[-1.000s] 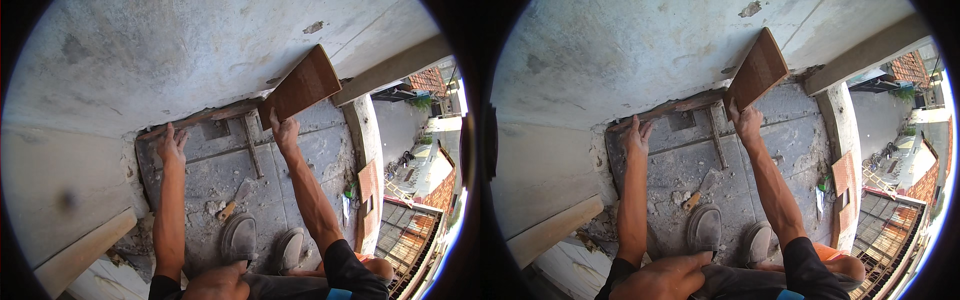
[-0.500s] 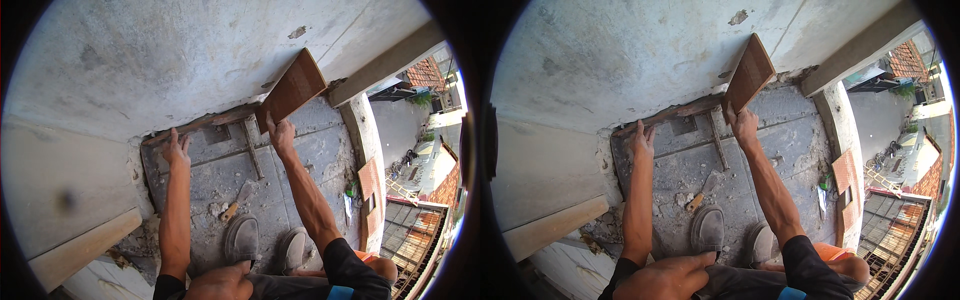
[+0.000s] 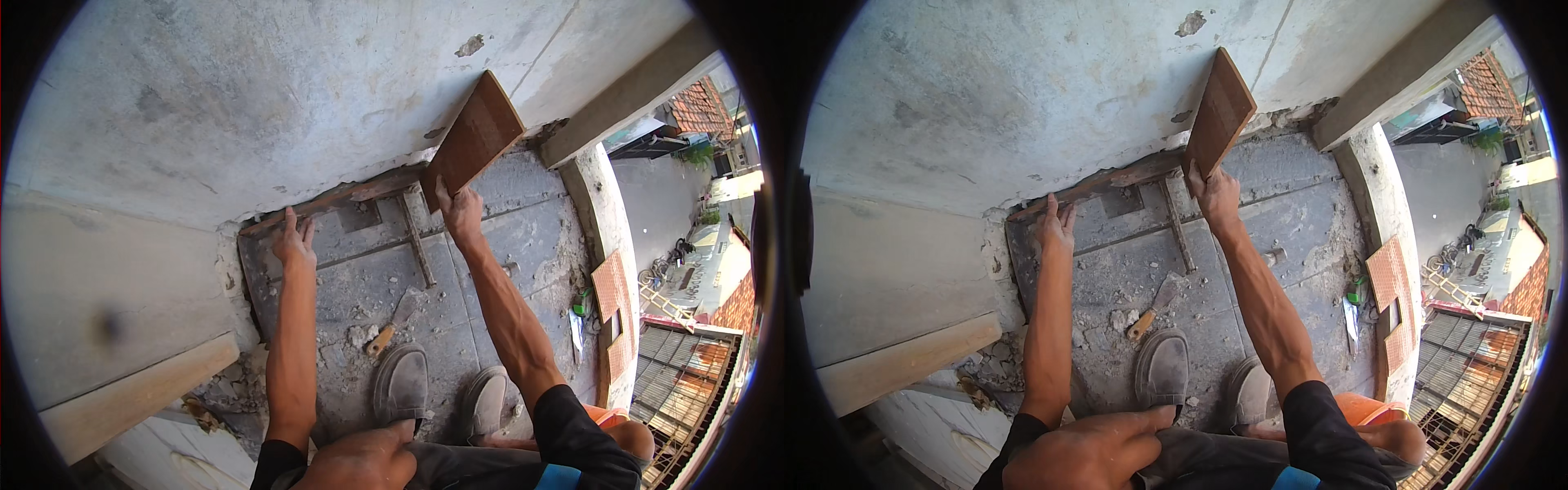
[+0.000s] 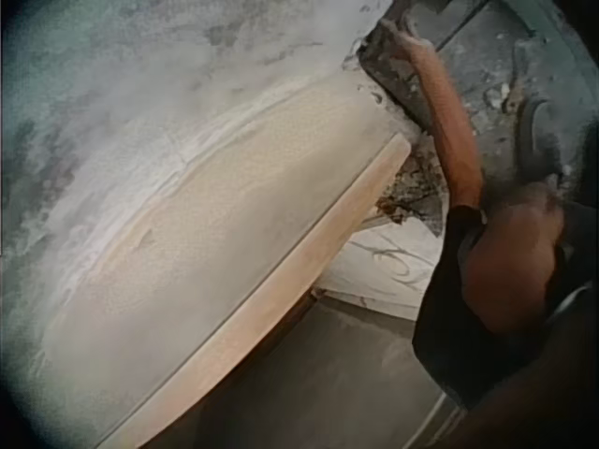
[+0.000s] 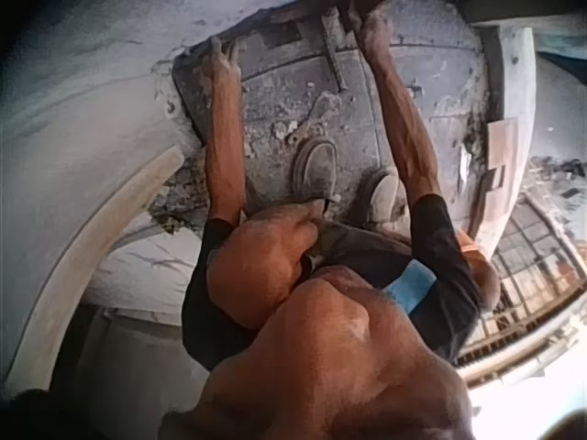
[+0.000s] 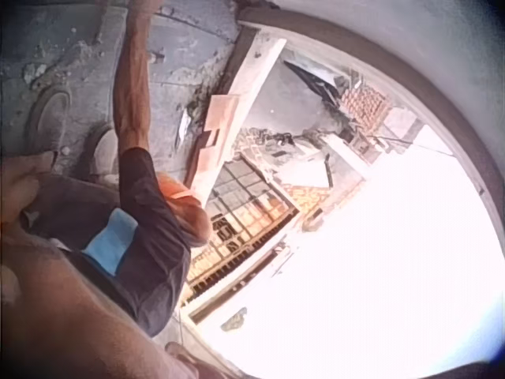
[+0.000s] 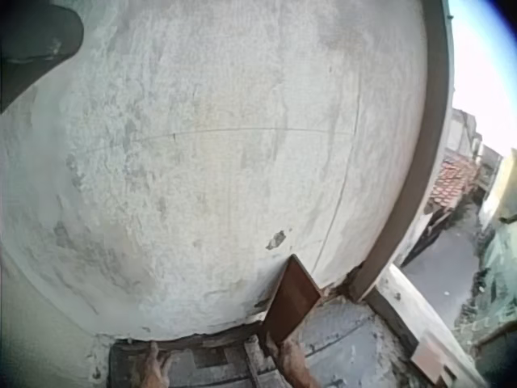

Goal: The worker is preparing tiles by applying mortar or adhesive to the back with a trowel at a renovation site.

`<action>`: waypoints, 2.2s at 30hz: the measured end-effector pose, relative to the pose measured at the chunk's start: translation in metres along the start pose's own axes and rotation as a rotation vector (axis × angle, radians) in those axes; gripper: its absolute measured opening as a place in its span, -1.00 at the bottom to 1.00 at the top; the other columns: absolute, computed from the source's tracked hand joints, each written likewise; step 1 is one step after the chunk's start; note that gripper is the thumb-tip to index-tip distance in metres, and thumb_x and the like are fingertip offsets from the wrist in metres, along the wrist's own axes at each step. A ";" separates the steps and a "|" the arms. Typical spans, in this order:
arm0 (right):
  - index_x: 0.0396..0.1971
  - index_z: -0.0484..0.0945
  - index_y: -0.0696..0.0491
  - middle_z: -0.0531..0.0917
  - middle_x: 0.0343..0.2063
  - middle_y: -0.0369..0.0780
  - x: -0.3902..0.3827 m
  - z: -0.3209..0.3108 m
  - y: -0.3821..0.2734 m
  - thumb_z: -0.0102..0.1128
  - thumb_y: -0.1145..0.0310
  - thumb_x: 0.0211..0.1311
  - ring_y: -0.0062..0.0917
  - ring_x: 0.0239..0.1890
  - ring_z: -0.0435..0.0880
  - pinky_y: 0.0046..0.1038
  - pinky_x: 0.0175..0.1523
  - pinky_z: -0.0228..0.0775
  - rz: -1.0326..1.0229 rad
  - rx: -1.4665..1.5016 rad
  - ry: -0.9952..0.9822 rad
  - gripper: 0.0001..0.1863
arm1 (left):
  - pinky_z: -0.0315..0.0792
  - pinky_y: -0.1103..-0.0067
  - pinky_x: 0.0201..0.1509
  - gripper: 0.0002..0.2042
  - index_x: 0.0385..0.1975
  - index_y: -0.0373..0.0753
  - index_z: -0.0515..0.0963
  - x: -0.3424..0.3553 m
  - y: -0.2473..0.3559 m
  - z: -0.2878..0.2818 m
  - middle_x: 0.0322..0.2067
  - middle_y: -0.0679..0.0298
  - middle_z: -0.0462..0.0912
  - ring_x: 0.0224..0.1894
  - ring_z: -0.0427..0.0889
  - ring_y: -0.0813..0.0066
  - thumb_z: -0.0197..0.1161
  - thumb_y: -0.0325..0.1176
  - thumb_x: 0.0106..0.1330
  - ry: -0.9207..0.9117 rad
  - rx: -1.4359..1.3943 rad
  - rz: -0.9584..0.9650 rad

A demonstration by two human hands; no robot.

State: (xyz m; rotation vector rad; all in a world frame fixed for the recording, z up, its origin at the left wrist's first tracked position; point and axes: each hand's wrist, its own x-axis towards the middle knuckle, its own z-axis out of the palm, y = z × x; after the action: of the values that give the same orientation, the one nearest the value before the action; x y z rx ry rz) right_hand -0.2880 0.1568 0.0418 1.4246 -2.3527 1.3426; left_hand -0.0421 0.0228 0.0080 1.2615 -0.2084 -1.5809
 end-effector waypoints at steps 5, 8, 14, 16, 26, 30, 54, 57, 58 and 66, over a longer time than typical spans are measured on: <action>-0.42 0.46 0.10 0.52 -0.66 -0.03 -0.008 -0.012 -0.019 0.07 0.32 0.13 -0.12 -0.59 0.52 -0.23 -0.53 0.31 0.060 0.033 -0.082 -0.85 | 0.52 0.29 -0.05 -0.15 0.25 -0.22 -0.25 -0.006 0.002 0.004 0.05 -0.03 0.29 -0.04 0.43 -0.04 0.27 -0.43 0.10 0.030 0.020 0.011; -0.41 0.46 0.10 0.52 -0.66 -0.05 -0.014 -0.010 -0.049 0.08 0.34 0.12 -0.14 -0.60 0.53 -0.24 -0.53 0.32 0.019 0.043 -0.121 -0.86 | 0.49 0.25 -0.02 -0.13 0.25 -0.21 -0.28 -0.008 0.005 0.003 0.06 0.00 0.29 0.01 0.38 -0.05 0.28 -0.39 0.10 -0.013 0.064 -0.016; -0.33 0.44 0.06 0.54 -0.60 -0.10 -0.038 0.027 -0.100 0.10 0.36 0.09 -0.21 -0.63 0.53 -0.31 -0.58 0.36 -0.136 0.110 -0.169 -0.84 | 0.44 0.21 -0.01 -0.33 0.18 -0.26 0.03 -0.007 0.011 -0.014 0.08 0.11 0.30 0.08 0.33 0.01 0.25 -0.25 0.13 -0.021 0.166 -0.027; -0.31 0.43 0.07 0.54 -0.59 -0.11 -0.046 0.047 -0.106 0.11 0.36 0.08 -0.21 -0.63 0.53 -0.32 -0.59 0.36 -0.142 0.140 -0.196 -0.82 | 0.42 0.21 0.02 -0.43 0.10 -0.27 0.15 -0.009 0.014 -0.016 0.08 0.11 0.30 0.11 0.30 0.00 0.24 -0.23 0.15 -0.040 0.113 -0.015; -0.29 0.41 0.08 0.55 -0.59 -0.15 -0.051 0.087 -0.114 0.15 0.36 0.04 -0.25 -0.64 0.54 -0.36 -0.60 0.38 -0.200 0.089 -0.142 -0.77 | 0.37 0.21 0.06 -0.54 0.00 -0.30 0.19 -0.012 0.020 -0.011 -0.03 0.11 0.38 -0.02 0.45 0.08 0.21 -0.31 0.17 0.028 0.101 0.017; -0.32 0.41 0.09 0.55 -0.59 -0.15 -0.049 0.092 -0.113 0.17 0.38 0.02 -0.27 -0.66 0.54 -0.37 -0.62 0.36 -0.215 0.083 -0.140 -0.78 | 0.38 0.21 0.05 -0.54 0.02 -0.29 0.19 -0.012 0.022 -0.012 -0.03 0.11 0.38 0.01 0.41 0.05 0.21 -0.35 0.17 -0.012 0.064 0.015; -0.08 0.33 0.13 0.56 -0.55 -0.11 -0.077 0.100 -0.181 0.08 0.33 0.04 -0.25 -0.64 0.55 -0.35 -0.60 0.39 -0.223 0.214 -0.322 -0.59 | 0.28 0.42 0.07 -0.46 0.06 -0.47 0.17 -0.128 0.066 -0.014 0.08 0.02 0.29 0.06 0.38 0.31 0.13 -0.20 0.24 -0.373 0.409 1.007; 0.01 0.25 0.20 0.54 -0.45 -0.16 -0.082 0.111 -0.198 0.06 0.32 -0.04 -0.35 -0.58 0.58 -0.42 -0.57 0.42 -0.325 0.224 -0.390 -0.45 | 0.41 0.55 -0.12 -0.62 -0.05 -0.51 0.31 -0.126 0.071 -0.014 -0.05 0.04 0.45 -0.14 0.51 0.42 0.11 -0.33 0.26 -0.237 0.721 1.004; 0.00 0.24 0.25 0.51 -0.47 -0.20 -0.082 0.114 -0.200 0.04 0.34 -0.06 -0.39 -0.53 0.60 -0.45 -0.55 0.44 -0.412 0.216 -0.390 -0.44 | 0.41 0.55 -0.12 -0.62 -0.05 -0.51 0.31 -0.125 0.072 -0.011 -0.05 0.04 0.45 -0.14 0.51 0.42 0.11 -0.33 0.26 -0.264 0.749 1.002; 0.10 0.17 0.20 0.48 -0.36 -0.20 -0.114 0.086 -0.217 0.05 0.26 0.04 -0.41 -0.40 0.59 -0.43 -0.43 0.46 -0.164 0.138 -0.553 -0.39 | 0.43 0.58 -0.41 -0.77 -0.33 -0.59 0.43 -0.090 0.101 -0.016 -0.37 0.01 0.57 -0.40 0.52 0.49 0.08 -0.45 0.26 0.110 0.801 1.252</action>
State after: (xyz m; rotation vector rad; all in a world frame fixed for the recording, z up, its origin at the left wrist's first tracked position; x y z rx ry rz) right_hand -0.0309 0.1338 0.0739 2.2182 -2.3920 1.2043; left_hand 0.0213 0.0572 0.1232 1.3187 -1.3564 -0.2999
